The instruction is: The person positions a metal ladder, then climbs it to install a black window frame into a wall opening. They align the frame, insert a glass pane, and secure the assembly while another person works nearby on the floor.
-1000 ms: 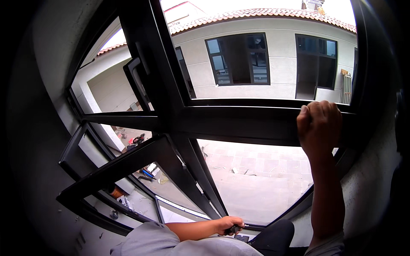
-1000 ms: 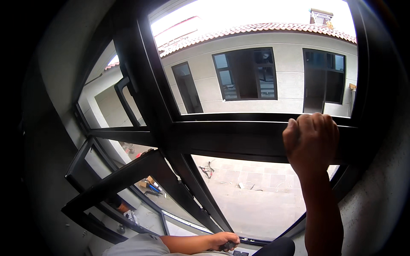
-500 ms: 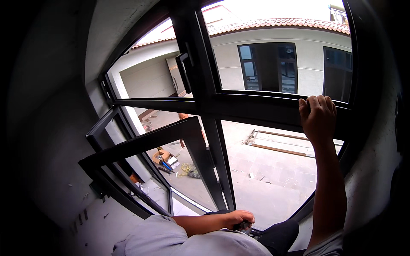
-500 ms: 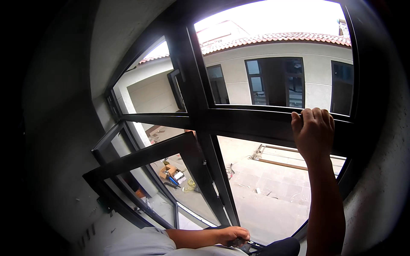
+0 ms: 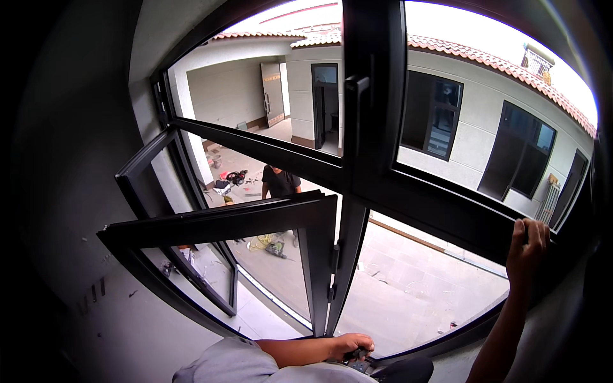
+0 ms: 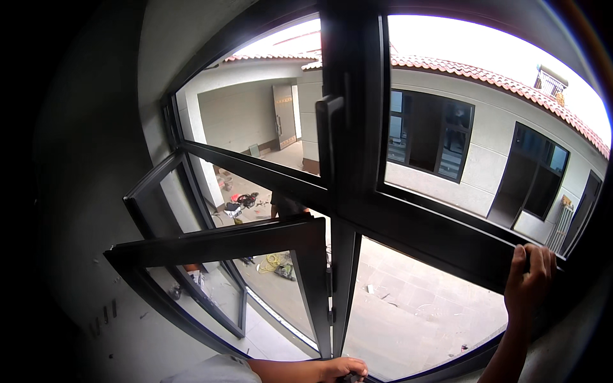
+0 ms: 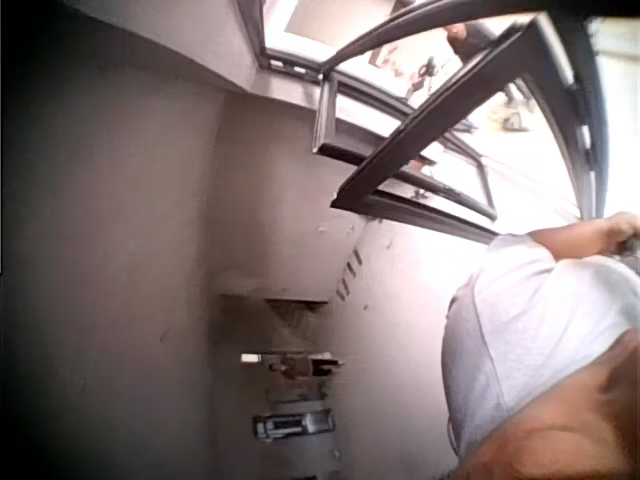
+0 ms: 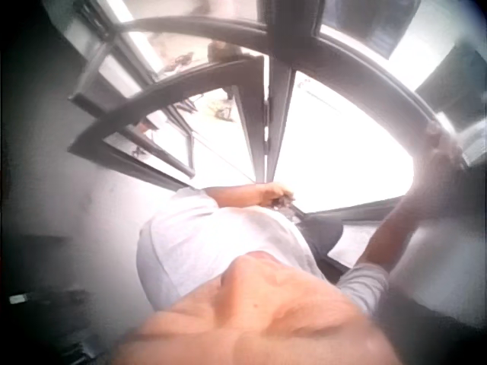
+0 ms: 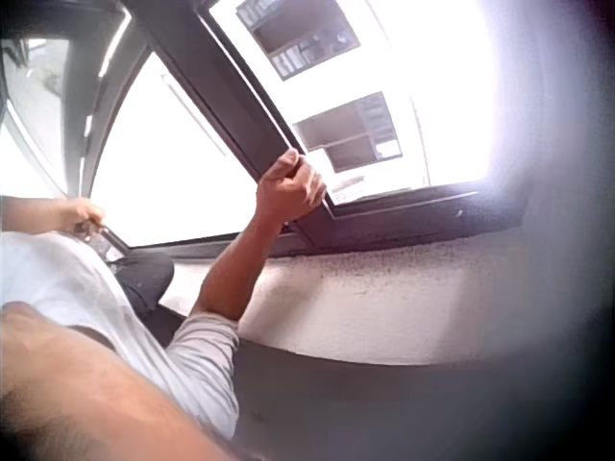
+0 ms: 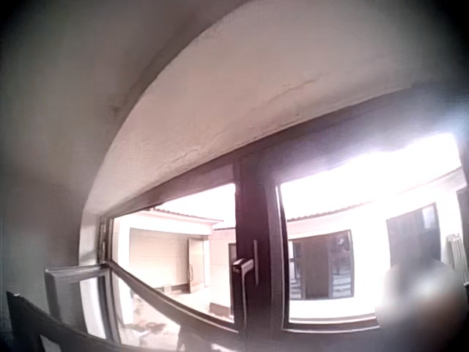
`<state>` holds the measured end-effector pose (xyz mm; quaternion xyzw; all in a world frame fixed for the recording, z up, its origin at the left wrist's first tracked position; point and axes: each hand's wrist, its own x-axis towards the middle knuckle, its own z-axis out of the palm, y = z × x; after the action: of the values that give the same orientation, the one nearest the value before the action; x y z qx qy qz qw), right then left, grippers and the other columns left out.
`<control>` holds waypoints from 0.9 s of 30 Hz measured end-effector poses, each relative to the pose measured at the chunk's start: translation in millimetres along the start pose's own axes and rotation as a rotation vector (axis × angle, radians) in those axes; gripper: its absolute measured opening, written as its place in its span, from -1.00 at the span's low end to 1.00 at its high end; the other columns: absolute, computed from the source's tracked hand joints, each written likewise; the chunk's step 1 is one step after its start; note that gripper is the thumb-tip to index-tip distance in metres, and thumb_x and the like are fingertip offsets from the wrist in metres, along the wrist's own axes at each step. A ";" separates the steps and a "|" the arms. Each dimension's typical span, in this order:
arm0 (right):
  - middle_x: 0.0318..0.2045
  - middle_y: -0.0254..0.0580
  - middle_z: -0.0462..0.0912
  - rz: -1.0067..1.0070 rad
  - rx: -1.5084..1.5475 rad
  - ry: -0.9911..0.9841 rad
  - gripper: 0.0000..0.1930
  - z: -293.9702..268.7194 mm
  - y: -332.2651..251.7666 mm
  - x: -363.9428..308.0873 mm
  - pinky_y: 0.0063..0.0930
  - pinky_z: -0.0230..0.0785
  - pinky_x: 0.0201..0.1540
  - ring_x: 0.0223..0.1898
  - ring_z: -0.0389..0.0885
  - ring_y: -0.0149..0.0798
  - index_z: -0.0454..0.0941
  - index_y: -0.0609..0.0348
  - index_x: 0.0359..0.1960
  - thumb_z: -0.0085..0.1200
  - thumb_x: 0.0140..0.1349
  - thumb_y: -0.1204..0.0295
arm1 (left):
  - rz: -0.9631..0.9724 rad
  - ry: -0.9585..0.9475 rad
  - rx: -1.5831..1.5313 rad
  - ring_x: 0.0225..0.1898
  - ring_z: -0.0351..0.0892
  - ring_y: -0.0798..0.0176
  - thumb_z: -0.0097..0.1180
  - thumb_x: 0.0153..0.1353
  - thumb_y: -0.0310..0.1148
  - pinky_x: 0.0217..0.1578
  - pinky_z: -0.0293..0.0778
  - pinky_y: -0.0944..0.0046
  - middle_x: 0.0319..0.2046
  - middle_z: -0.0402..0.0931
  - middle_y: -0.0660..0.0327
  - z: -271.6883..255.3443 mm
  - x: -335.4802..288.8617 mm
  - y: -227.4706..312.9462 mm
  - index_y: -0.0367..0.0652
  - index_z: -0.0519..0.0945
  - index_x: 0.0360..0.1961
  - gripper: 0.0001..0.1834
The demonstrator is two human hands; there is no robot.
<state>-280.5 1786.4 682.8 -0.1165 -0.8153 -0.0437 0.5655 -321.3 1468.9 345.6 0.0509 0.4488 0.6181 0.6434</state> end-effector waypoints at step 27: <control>-0.46 -0.08 0.51 0.246 -0.041 -0.204 -0.83 -29.4 5.4 -4.3 -0.17 0.28 -0.05 -0.26 0.45 -0.03 0.48 0.22 -0.52 -0.02 0.20 0.43 | 0.134 -0.082 -0.096 -0.47 0.56 0.22 0.12 0.24 -0.35 -0.50 0.46 0.29 -0.45 0.56 0.13 23.7 -145.7 162.0 -0.26 0.57 -0.27 -0.82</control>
<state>-250.9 1785.1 688.9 -0.2308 -0.8470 0.0211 0.4785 -403.1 1395.3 535.1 0.0754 0.3875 0.6779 0.6201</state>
